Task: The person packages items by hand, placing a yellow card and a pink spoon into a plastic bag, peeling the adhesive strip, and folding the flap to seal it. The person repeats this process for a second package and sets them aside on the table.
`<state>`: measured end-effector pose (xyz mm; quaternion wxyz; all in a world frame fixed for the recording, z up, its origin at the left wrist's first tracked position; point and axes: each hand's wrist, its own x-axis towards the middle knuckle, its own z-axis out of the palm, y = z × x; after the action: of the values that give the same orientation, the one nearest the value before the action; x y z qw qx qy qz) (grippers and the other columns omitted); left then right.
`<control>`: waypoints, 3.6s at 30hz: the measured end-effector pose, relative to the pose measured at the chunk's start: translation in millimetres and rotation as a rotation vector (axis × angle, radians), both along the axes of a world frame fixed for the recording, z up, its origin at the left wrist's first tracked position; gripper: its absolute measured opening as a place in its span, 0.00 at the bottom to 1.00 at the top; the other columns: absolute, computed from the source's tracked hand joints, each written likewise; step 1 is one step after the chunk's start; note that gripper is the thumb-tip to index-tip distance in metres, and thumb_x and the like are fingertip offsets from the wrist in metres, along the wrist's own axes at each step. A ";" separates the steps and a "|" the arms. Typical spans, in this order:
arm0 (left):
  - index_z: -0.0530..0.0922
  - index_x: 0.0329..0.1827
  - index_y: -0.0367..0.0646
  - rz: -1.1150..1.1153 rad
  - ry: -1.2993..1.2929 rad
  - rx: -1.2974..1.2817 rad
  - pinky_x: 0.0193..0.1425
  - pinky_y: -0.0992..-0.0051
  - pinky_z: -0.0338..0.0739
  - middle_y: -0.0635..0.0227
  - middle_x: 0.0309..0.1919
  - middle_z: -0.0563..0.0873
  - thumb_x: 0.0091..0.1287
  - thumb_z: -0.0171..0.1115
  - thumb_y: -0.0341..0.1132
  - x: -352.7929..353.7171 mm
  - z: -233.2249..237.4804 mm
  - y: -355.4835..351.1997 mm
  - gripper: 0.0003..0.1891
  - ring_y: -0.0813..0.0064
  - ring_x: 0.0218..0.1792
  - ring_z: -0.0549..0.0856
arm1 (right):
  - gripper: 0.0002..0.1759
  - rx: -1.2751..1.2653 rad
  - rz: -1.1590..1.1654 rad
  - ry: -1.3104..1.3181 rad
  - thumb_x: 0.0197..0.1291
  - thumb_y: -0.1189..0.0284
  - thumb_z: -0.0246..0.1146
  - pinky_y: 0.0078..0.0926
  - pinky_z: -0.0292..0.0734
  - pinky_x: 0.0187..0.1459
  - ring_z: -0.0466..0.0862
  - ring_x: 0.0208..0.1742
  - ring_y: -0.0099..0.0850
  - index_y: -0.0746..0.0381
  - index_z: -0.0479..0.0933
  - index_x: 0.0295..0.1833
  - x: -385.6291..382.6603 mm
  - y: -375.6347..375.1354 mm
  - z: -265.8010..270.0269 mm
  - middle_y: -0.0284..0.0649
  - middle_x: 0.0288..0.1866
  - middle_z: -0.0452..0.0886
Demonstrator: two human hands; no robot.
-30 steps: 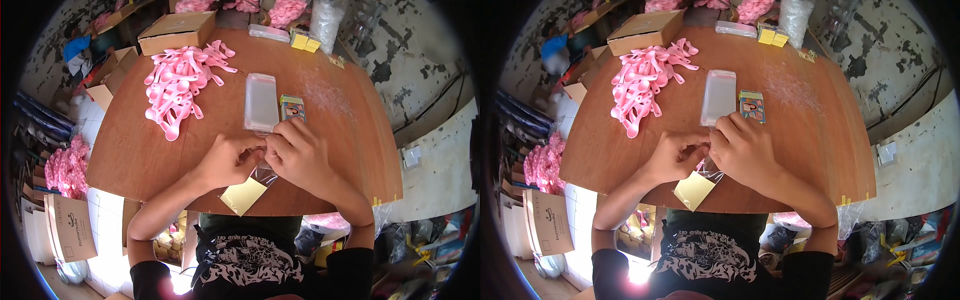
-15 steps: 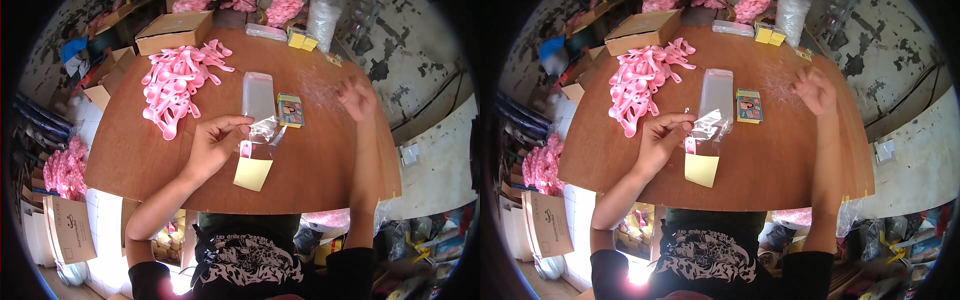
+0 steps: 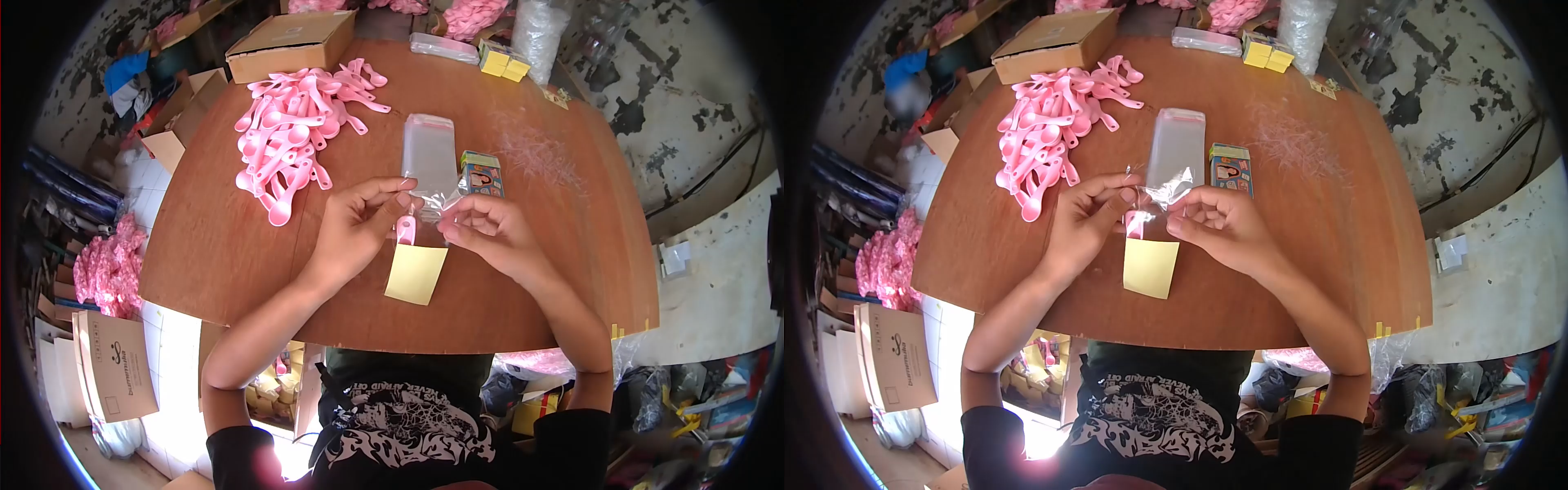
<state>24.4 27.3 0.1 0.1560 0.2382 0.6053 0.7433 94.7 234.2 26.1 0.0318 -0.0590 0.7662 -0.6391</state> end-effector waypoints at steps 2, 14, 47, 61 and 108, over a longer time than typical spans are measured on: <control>0.79 0.57 0.35 -0.010 -0.008 0.027 0.45 0.78 0.83 0.62 0.42 0.88 0.72 0.59 0.31 -2.3 -1.3 -1.3 0.14 0.80 0.44 0.85 | 0.09 -0.046 -0.031 0.061 0.65 0.75 0.65 0.17 0.78 0.44 0.82 0.41 0.19 0.69 0.79 0.47 -2.7 -4.4 -14.0 0.37 0.41 0.84; 0.82 0.52 0.32 -0.128 -0.083 0.020 0.48 0.77 0.83 0.62 0.43 0.88 0.70 0.62 0.32 -15.4 -20.3 -1.5 0.13 0.79 0.43 0.86 | 0.08 -0.112 -0.170 0.158 0.65 0.78 0.63 0.20 0.80 0.45 0.83 0.42 0.22 0.70 0.79 0.48 -4.3 2.0 -32.3 0.39 0.41 0.84; 0.83 0.43 0.35 -0.179 0.061 0.029 0.52 0.73 0.81 0.61 0.44 0.87 0.67 0.60 0.23 -20.6 -26.1 -5.7 0.06 0.75 0.45 0.86 | 0.08 -0.076 -0.017 0.319 0.62 0.87 0.59 0.22 0.80 0.50 0.83 0.46 0.25 0.72 0.80 0.46 -2.6 11.0 -39.0 0.41 0.46 0.81; 0.71 0.64 0.37 -0.444 -0.027 0.093 0.58 0.72 0.82 0.57 0.60 0.80 0.60 0.67 0.18 -23.9 3.3 -23.0 0.28 0.69 0.55 0.83 | 0.13 -0.142 -0.020 0.352 0.55 0.87 0.68 0.19 0.82 0.45 0.85 0.44 0.27 0.69 0.74 0.45 4.1 1.5 -31.0 0.38 0.48 0.74; 0.70 0.66 0.38 -0.213 1.091 -0.950 0.69 0.56 0.67 0.54 0.66 0.72 0.64 0.63 0.36 -35.7 -15.6 3.8 0.27 0.54 0.65 0.74 | 0.07 0.814 0.077 0.327 0.59 0.75 0.63 0.35 0.77 0.38 0.84 0.32 0.38 0.66 0.83 0.39 -84.3 37.6 -5.9 0.47 0.32 0.85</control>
<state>-11.3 31.1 -15.5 -0.0097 0.5387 0.8277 0.1569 10.3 271.9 20.2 -0.0456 -0.1704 0.9478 -0.2657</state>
